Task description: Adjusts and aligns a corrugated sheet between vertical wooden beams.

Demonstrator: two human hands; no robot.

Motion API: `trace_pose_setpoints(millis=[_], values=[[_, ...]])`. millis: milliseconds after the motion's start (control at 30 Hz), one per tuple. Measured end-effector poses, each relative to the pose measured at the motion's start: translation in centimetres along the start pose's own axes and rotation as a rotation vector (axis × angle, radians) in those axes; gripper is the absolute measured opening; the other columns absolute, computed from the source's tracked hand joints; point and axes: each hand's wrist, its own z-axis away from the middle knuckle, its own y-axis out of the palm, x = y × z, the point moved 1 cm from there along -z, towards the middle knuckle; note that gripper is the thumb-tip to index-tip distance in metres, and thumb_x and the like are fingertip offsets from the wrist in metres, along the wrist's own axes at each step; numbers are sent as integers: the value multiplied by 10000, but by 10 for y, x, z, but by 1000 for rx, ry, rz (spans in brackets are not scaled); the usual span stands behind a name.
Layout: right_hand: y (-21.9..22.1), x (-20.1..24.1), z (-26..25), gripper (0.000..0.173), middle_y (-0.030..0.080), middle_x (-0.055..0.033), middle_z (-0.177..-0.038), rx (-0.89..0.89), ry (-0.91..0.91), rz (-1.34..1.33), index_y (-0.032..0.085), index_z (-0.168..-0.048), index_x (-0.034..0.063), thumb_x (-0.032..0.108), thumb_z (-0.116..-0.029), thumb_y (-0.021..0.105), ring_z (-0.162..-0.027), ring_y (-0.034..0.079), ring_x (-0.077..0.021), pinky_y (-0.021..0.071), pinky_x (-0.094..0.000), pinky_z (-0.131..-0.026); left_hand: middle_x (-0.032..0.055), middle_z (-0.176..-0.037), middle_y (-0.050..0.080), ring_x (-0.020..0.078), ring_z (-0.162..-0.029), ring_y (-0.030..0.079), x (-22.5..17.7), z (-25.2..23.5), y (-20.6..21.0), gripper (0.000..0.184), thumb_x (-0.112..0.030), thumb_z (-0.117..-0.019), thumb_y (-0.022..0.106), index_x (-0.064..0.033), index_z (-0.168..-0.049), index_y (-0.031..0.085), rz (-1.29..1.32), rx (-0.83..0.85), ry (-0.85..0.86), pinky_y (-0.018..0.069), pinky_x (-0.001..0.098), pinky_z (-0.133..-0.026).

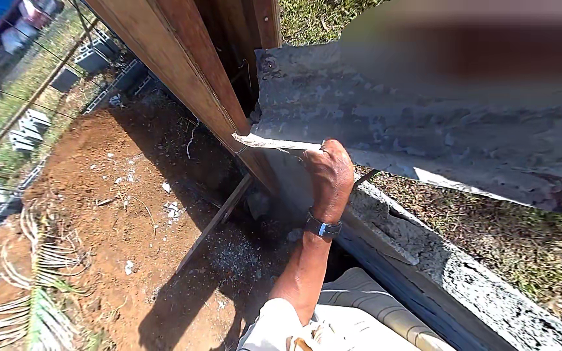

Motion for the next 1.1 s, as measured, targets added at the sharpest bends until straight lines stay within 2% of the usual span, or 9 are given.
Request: trace_pose_setpoints(millis=[100,200,367,433,567,733,867,1000,1100], values=[[8,-2,0,425,636,-193,-816,9,-6,14,492,-1399,356,178,-1022,576,-755,653,-476,484,-669,-577,210,-1091,630,302,-1032,634,5,-4,6,353,-278,-1064,416,10,-1221,546,-30,-50,22,542,491,-821],[14,0,3,420,618,-206,-774,3,-3,27,478,-1415,341,187,-1033,559,-719,643,-487,473,-658,-559,224,-1249,605,297,-1164,607,8,-6,11,434,-275,-1065,420,15,-1387,438,-37,-66,-5,529,480,-930],[18,4,8,406,608,-204,-749,17,11,22,492,-1397,324,175,-1027,569,-708,638,-498,462,-659,-537,237,-1138,619,323,-1064,628,7,-9,12,420,-280,-1044,425,44,-1306,475,-72,-65,-25,540,497,-843],[18,7,11,399,600,-202,-732,31,30,26,500,-1396,332,184,-1031,564,-692,634,-493,457,-652,-525,244,-1179,615,327,-1089,624,6,-11,12,445,-268,-1030,450,46,-1346,451,-69,-64,-30,537,501,-858],[20,6,15,392,595,-189,-713,30,21,39,494,-1394,328,191,-1033,561,-676,634,-478,457,-636,-518,243,-1418,519,324,-1257,565,5,-13,11,669,-258,-1008,481,-8,-1558,195,-75,-31,-48,527,510,-943],[22,6,19,401,585,-187,-694,13,-6,50,477,-1413,320,180,-1043,538,-647,626,-472,451,-628,-506,252,-1444,491,347,-1228,579,3,-17,10,774,-231,-989,502,-63,-1597,54,-71,-3,-40,549,527,-873],[23,7,20,378,579,-172,-676,-4,-26,80,482,-1420,305,202,-1057,483,-630,622,-463,443,-616,-496,237,-1595,332,344,-1396,451,4,-20,11,836,-246,-993,501,-67,-1620,-22,-85,-7,-23,477,535,-1036],[30,3,20,353,567,-166,-669,-39,-58,72,487,-1392,297,189,-1057,457,-613,614,-459,433,-612,-482,211,-1642,259,332,-1447,392,5,-22,11,849,-227,-988,511,-82,-1626,-31,-68,-20,22,441,533,-1084],[35,-5,19,369,583,-173,-689,-52,-82,33,488,-1401,302,178,-1054,471,-629,621,-469,435,-629,-483,233,-1583,352,338,-1378,471,4,-21,12,799,-244,-999,497,-55,-1615,25,-90,-3,8,492,526,-1016]])
